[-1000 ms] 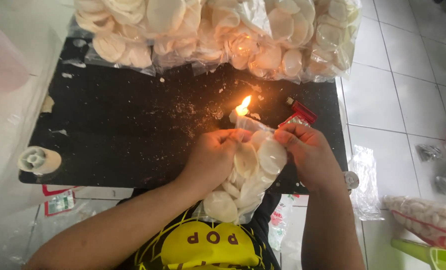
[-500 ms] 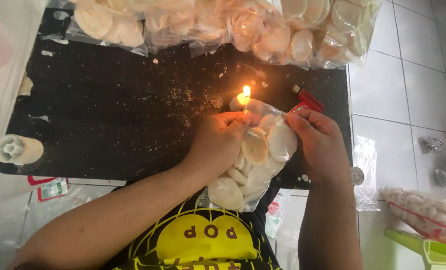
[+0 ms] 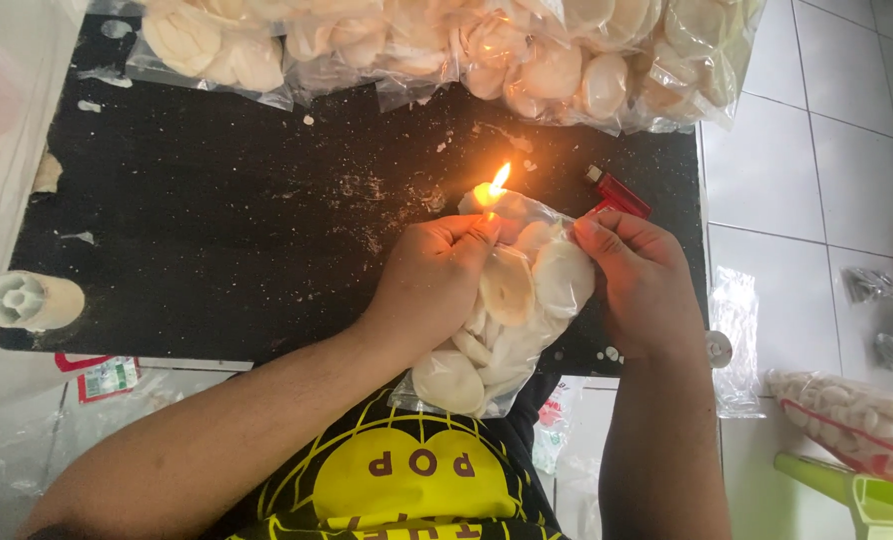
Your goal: The person is sealing plastic bags containing food items by carefully melting the plastic edges over a candle flame.
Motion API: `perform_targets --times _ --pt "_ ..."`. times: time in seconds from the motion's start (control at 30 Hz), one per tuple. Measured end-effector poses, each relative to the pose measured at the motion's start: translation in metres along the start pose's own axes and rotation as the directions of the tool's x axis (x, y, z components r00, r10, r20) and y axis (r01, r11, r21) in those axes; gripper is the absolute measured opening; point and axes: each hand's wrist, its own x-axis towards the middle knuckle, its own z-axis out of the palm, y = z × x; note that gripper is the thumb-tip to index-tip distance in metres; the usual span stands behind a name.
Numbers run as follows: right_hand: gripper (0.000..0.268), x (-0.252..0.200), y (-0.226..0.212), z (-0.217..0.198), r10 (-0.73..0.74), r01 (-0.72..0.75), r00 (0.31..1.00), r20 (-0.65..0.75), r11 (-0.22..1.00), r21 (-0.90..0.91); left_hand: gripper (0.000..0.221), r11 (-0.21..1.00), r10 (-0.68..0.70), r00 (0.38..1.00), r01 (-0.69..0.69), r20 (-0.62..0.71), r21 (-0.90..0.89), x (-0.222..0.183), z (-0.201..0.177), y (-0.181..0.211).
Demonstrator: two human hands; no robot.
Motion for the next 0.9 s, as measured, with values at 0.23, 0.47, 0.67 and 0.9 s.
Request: perform_targets --times 0.23,0.47,0.67,0.9 --pt "0.025 -0.001 -0.007 0.004 0.009 -0.005 0.999 0.039 0.995 -0.104 0.039 1.000 -0.002 0.999 0.002 0.037 0.007 -0.004 -0.008 0.003" --pt "0.024 0.002 -0.009 0.013 -0.019 0.026 0.998 0.052 0.990 -0.142 0.038 1.000 -0.014 0.999 0.014 0.030 0.003 -0.006 -0.016 0.002" --pt "0.024 0.002 -0.015 0.024 -0.047 0.057 0.997 0.065 0.984 -0.167 0.041 1.000 -0.008 1.000 0.008 0.022 0.028 -0.010 -0.021 0.004" --pt "0.024 0.004 -0.025 0.037 -0.062 0.078 0.995 0.074 0.971 -0.228 0.041 0.998 0.040 0.999 -0.039 -0.024 0.045 -0.002 -0.029 -0.005"
